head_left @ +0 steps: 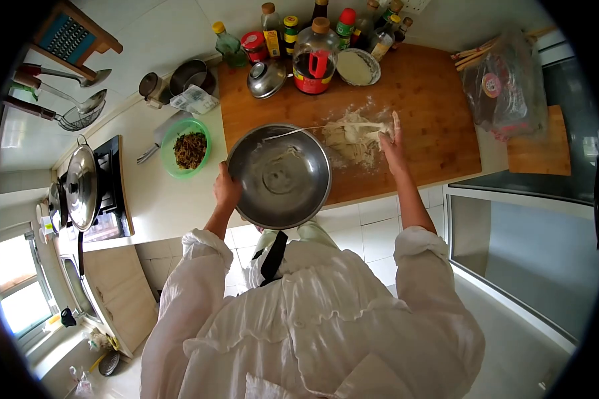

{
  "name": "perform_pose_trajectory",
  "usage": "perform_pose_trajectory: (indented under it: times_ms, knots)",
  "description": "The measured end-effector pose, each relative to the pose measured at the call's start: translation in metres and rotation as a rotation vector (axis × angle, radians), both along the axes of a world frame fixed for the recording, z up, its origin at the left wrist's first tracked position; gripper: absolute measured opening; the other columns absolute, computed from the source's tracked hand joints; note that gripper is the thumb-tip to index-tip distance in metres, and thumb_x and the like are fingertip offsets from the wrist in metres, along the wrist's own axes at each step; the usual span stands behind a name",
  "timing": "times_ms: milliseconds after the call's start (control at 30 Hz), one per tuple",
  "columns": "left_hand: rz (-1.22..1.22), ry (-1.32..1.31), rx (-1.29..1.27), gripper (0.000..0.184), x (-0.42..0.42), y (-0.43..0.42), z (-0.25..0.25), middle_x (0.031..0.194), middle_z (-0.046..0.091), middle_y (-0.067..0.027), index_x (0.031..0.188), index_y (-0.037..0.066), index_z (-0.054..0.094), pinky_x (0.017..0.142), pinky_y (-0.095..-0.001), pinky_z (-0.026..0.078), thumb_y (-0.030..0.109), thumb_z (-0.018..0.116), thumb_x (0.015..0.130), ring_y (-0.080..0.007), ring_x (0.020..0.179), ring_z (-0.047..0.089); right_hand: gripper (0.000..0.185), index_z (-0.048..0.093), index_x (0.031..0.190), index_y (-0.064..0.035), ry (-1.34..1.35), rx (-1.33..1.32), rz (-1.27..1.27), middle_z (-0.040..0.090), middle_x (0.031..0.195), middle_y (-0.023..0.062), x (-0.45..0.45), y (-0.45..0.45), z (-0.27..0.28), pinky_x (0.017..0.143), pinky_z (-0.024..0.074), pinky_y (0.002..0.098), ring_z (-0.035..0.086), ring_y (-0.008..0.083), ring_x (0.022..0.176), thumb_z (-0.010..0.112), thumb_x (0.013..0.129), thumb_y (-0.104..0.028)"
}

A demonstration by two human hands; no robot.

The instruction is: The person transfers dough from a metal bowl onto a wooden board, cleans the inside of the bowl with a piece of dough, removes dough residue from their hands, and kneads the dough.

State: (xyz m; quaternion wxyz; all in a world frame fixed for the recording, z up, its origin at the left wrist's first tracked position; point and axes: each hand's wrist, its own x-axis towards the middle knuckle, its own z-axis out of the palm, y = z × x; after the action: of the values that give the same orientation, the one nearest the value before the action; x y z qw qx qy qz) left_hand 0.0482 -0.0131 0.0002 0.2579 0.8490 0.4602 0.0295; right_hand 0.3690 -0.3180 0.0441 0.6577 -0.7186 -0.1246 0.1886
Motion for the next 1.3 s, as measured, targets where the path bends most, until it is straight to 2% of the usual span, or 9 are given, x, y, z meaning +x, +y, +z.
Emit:
perform_pose_trajectory:
  times_ms: [133,233,333,533,700,800,900,1000,1300]
  knots:
    - [-0.031,0.066,-0.077,0.05,0.004,0.016,0.017,0.094,0.063,-0.0282,0.125,0.008,0.039,0.077,-0.0544,0.046,0.006,0.054,0.077,-0.0461,0.09,0.06,0.062,0.037,0.143,-0.013,-0.732,-0.434,0.134,0.036,0.145,0.0173,0.017,0.003,0.039,0.106,0.0338,0.0425,0.036,0.0355,0.132,0.057,0.085,-0.005]
    - [-0.107,0.056,-0.016,0.047,0.008,0.03,0.043,0.093,0.063,-0.0278,0.122,0.009,0.043,0.077,-0.0539,0.046,0.005,0.054,0.077,-0.0459,0.09,0.06,0.05,0.048,0.134,-0.0119,-1.263,-0.905,0.173,0.058,0.116,0.0175,0.018,0.008,0.097,0.103,0.0348,0.0481,0.046,0.0333,0.122,0.053,0.085,-0.003]
    - [-0.125,0.114,0.019,0.044,0.018,0.035,0.088,0.089,0.065,-0.025,0.119,0.011,0.047,0.078,-0.0532,0.046,0.005,0.055,0.076,-0.0448,0.09,0.061,0.043,0.052,0.128,-0.0093,-1.473,-0.711,0.17,0.061,0.107,0.0165,0.013,0.017,0.136,0.096,0.0409,0.0463,0.052,0.0339,0.113,0.054,0.085,-0.004]
    - [-0.185,0.164,0.088,0.038,0.032,0.024,0.12,0.091,0.066,-0.0209,0.113,0.01,0.054,0.076,-0.0516,0.046,0.007,0.055,0.075,-0.0434,0.089,0.062,0.036,0.053,0.123,-0.0037,-0.56,-0.445,0.198,0.061,0.109,0.017,-0.008,0.022,0.069,0.083,0.0498,0.0401,0.058,0.0357,0.104,0.053,0.087,-0.007]
    - [-0.207,0.107,0.093,0.035,0.043,0.005,0.139,0.093,0.066,-0.0212,0.108,0.01,0.06,0.077,-0.049,0.048,0.008,0.053,0.074,-0.0407,0.089,0.062,0.058,0.039,0.141,-0.0128,-0.729,-0.967,0.357,0.052,0.129,0.021,-0.004,0.012,-0.061,0.089,0.0474,0.0377,0.054,0.0329,0.115,0.051,0.086,-0.001]
    - [-0.209,0.073,0.103,0.037,0.038,0.006,0.131,0.093,0.066,-0.0214,0.11,0.01,0.06,0.078,-0.049,0.048,0.007,0.052,0.074,-0.041,0.089,0.062,0.07,0.029,0.147,-0.0168,-0.568,-0.826,0.462,0.044,0.138,0.0217,0.022,-0.008,-0.105,0.097,0.0434,0.0351,0.046,0.0302,0.125,0.049,0.083,0.004]
    - [-0.18,0.069,0.087,0.037,0.031,0.01,0.127,0.093,0.066,-0.022,0.11,0.01,0.061,0.079,-0.0493,0.048,0.008,0.052,0.074,-0.041,0.09,0.062,0.067,0.034,0.145,-0.0148,0.118,-0.477,0.445,0.042,0.14,0.0201,0.036,-0.003,-0.044,0.1,0.0399,0.0321,0.042,0.029,0.129,0.048,0.082,0.006]
    - [-0.116,0.084,0.082,0.037,0.024,0.011,0.122,0.094,0.066,-0.0226,0.11,0.009,0.061,0.079,-0.0496,0.047,0.009,0.052,0.074,-0.0411,0.091,0.062,0.06,0.045,0.139,-0.013,-0.593,-0.443,0.329,0.05,0.133,0.0168,0.043,-0.007,-0.004,0.095,0.0421,0.0305,0.051,0.0253,0.118,0.05,0.082,0.005]
    - [-0.039,0.028,0.035,0.038,0.012,0.028,0.095,0.096,0.065,-0.0238,0.108,0.006,0.061,0.08,-0.05,0.046,0.009,0.052,0.072,-0.0426,0.093,0.06,0.011,0.056,0.096,-0.0068,-0.434,0.089,0.029,0.059,0.098,0.0072,0.086,0.018,0.093,0.068,0.0456,0.0255,0.057,0.014,0.079,0.062,0.089,-0.013]
